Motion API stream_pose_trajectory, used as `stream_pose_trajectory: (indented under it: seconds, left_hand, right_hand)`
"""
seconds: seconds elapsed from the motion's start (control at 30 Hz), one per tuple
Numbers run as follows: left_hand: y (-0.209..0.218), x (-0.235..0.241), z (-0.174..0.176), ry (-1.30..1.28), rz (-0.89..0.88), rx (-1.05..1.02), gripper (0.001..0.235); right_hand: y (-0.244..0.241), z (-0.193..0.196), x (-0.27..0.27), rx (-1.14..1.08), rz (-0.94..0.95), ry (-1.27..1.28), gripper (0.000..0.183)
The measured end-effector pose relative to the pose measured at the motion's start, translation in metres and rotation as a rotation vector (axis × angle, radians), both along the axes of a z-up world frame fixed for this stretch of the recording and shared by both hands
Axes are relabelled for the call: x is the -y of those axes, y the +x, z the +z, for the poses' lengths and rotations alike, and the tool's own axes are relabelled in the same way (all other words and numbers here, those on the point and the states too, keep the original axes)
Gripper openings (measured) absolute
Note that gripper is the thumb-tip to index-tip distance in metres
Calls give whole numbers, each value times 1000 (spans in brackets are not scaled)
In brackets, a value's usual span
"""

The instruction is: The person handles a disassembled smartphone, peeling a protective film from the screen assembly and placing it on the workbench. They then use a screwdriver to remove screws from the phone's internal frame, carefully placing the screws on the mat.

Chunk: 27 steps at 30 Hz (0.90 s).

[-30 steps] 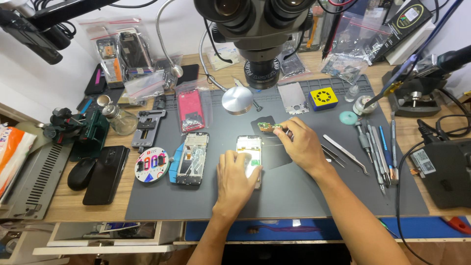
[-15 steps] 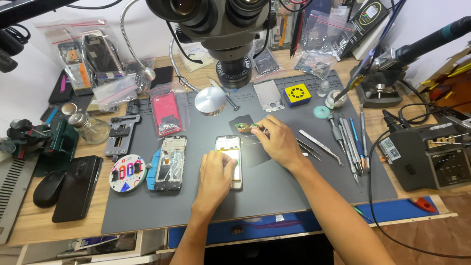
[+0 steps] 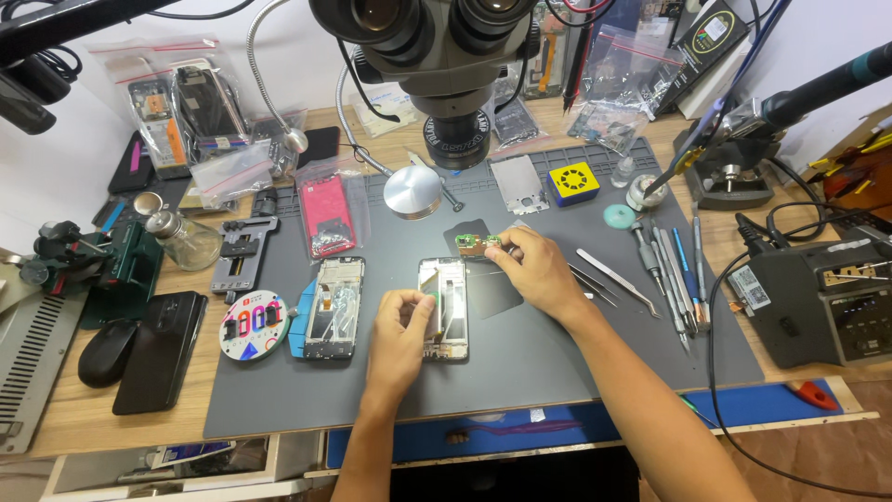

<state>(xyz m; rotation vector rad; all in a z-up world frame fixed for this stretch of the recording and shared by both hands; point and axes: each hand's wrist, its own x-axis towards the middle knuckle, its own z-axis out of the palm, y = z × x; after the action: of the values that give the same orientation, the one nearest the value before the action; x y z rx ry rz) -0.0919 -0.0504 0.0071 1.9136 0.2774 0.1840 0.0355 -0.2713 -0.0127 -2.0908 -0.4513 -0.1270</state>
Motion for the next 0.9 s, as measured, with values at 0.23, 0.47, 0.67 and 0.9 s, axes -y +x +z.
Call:
stream_pose_trajectory:
  seconds: [0.23, 0.47, 0.67, 0.9]
  left_hand:
    - [-4, -17, -17, -433, 198, 68, 18]
    - [-18, -13, 31, -1215, 233, 87, 24]
    - [-24, -21, 13, -1534, -147, 172, 64]
    - [-31, 4, 67, -1239, 291, 43, 49]
  right_hand:
    - [0, 3, 0, -39, 3, 8, 16]
    - [-1, -1, -2, -137, -43, 13, 21]
    - [-17, 33, -15, -292, -120, -92, 17]
    - [-20, 41, -17, -330, -144, -116, 19]
